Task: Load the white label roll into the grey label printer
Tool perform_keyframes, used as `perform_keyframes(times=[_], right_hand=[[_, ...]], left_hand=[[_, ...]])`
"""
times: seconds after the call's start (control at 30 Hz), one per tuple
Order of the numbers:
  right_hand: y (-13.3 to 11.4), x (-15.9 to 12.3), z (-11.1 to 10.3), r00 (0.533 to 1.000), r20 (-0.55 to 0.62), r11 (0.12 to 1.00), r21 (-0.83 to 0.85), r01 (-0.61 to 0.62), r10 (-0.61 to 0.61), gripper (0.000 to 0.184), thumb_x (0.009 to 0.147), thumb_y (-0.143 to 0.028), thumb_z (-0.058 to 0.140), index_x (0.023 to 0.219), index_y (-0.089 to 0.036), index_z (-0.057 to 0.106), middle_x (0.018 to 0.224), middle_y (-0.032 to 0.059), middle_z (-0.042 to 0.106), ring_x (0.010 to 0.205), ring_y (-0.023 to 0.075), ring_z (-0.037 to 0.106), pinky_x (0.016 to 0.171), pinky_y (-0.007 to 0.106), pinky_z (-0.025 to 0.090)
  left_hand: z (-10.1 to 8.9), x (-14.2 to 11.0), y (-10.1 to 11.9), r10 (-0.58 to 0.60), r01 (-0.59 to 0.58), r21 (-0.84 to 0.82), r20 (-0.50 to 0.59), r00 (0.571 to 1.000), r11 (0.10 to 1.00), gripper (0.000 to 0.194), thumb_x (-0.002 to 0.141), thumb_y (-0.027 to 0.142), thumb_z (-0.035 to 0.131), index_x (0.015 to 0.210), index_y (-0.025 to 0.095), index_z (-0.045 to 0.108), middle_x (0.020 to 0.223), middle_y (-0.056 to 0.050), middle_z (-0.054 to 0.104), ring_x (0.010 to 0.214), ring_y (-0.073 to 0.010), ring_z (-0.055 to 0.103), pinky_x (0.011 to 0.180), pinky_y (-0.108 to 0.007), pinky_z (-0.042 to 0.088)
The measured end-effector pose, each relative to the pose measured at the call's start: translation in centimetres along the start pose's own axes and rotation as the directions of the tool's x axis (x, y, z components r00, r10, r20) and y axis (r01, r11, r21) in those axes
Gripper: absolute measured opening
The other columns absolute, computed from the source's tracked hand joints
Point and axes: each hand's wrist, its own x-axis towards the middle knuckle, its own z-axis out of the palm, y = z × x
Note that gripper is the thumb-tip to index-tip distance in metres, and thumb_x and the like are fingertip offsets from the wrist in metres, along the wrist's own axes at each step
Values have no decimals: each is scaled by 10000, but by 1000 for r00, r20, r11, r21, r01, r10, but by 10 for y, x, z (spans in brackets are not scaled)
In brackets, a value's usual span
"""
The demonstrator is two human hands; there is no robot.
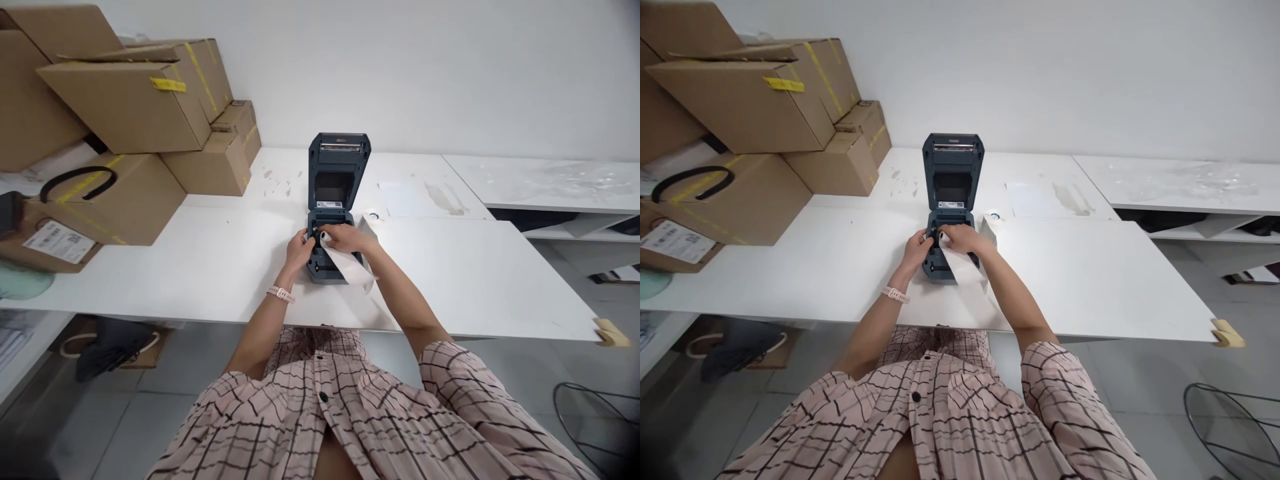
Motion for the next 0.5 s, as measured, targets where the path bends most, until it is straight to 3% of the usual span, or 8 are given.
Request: perform_keyframes(times=[0.1, 0.27, 0.37, 0.5], right_hand=[[-2, -23, 16, 977, -210, 996, 68, 66, -50, 524, 957, -229, 568, 1478, -183, 530, 1498, 128, 612, 1357, 327, 593, 1101, 484, 507], [-30, -74, 57, 889, -453, 990, 83, 116, -66, 393, 1048, -230, 419, 1355, -144, 648, 1430, 151, 665, 1356, 301, 601, 1137, 505, 504], [-51, -93, 78, 840, -542, 998, 27, 51, -28, 405, 1078, -242, 379, 1350, -130, 657, 1471, 153, 635, 1407, 306, 566, 1174, 515, 474], [-68, -100, 89, 811, -585, 1000, -2, -13, 9, 396, 1076, -223, 388, 1360, -135, 650, 1478, 153, 630, 1399, 315, 576, 1136, 526, 503]], left_hand=[[1, -1, -1, -4, 4, -30, -6, 1000, 1000, 460, 851, 305, 630, 1289, 173, 687, 669, 17, 565, 630, -165, 536, 642, -289, 400], [3, 0, -4, -33, 31, -101, -14, 999, 994, 488, 816, 343, 705, 1274, 178, 695, 719, -5, 626, 674, -175, 583, 677, -291, 453], [5, 1, -5, -42, 41, -133, -6, 999, 990, 515, 792, 375, 738, 1268, 182, 694, 768, -17, 667, 704, -179, 607, 693, -292, 472], [4, -1, -4, -73, 72, -113, -5, 997, 991, 536, 782, 436, 750, 1257, 193, 694, 833, -37, 706, 745, -196, 631, 716, -307, 486]])
